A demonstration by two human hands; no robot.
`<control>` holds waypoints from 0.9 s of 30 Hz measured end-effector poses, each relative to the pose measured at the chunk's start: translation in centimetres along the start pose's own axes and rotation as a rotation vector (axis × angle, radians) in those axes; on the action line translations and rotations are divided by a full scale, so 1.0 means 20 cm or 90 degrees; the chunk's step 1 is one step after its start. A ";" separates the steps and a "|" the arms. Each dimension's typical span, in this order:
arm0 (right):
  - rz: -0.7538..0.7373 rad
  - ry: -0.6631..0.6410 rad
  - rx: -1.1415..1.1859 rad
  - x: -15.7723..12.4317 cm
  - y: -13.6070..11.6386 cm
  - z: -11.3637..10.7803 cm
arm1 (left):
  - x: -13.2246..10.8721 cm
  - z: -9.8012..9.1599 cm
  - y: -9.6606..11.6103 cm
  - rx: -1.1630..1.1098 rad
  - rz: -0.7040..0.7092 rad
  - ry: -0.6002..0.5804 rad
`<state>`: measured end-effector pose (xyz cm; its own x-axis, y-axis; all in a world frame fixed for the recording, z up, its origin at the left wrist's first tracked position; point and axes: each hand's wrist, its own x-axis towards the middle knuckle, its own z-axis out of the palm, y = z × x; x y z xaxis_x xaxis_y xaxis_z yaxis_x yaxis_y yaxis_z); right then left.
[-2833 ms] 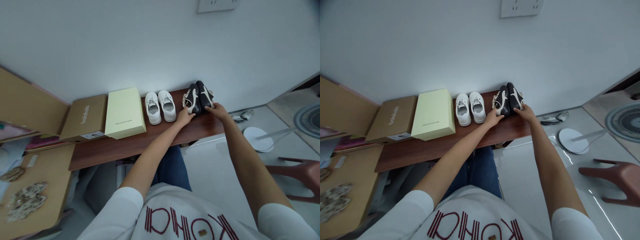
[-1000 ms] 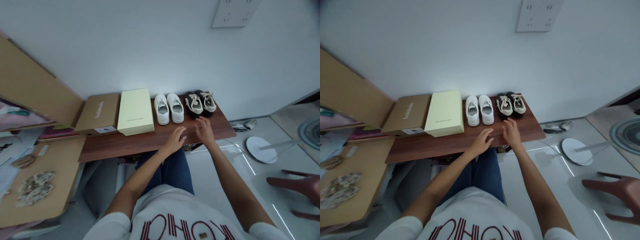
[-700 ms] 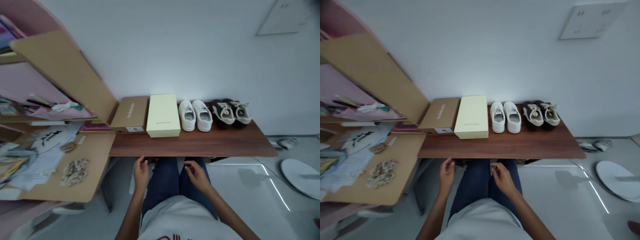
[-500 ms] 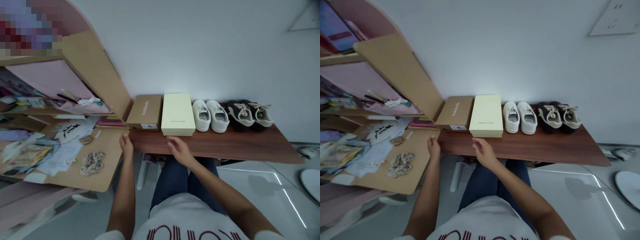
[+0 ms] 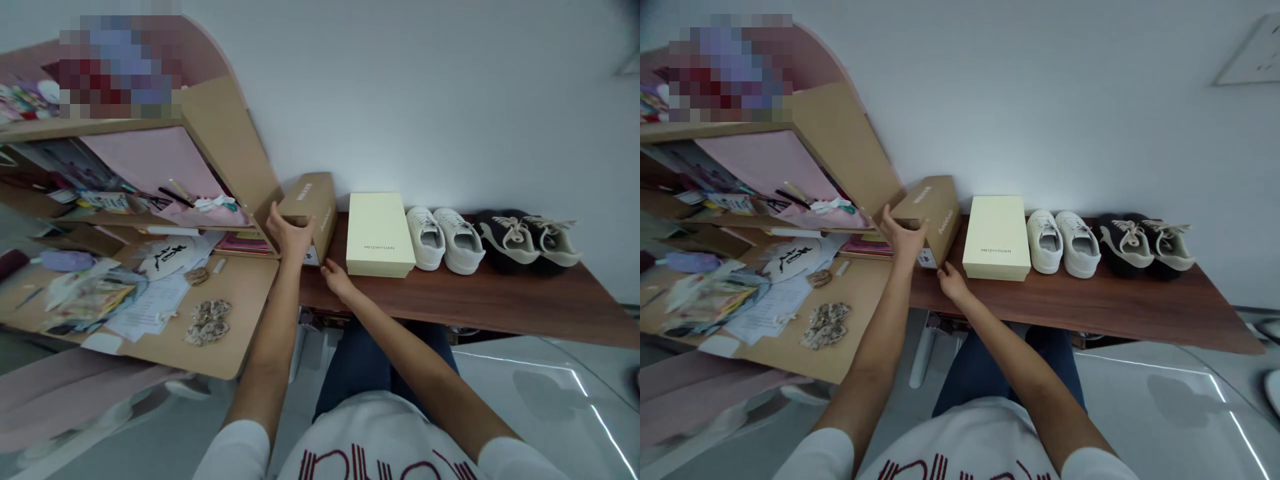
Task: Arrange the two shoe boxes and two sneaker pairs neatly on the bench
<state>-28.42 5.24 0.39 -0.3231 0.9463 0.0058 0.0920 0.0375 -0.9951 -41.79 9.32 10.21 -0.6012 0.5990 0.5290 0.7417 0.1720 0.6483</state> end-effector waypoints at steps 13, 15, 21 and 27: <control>-0.019 0.254 0.014 -0.56 -0.04 -0.92 | -0.53 0.07 -0.08 0.124 0.387 -0.420; -0.022 0.297 -0.021 -0.49 -0.03 -0.95 | -0.64 0.10 -0.03 0.095 0.329 -0.389; 0.031 0.308 -0.104 -0.20 0.00 -0.95 | -0.82 0.21 0.19 -0.004 0.094 -0.250; 0.096 0.185 0.172 -0.24 0.12 -0.82 | -0.80 0.16 0.60 -0.010 0.283 -0.255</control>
<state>-11.15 6.14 -0.40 -0.0431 0.9874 -0.1520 -0.1450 -0.1567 -0.9769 -22.32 4.24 7.81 -0.0731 0.8598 0.5054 0.8905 -0.1719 0.4213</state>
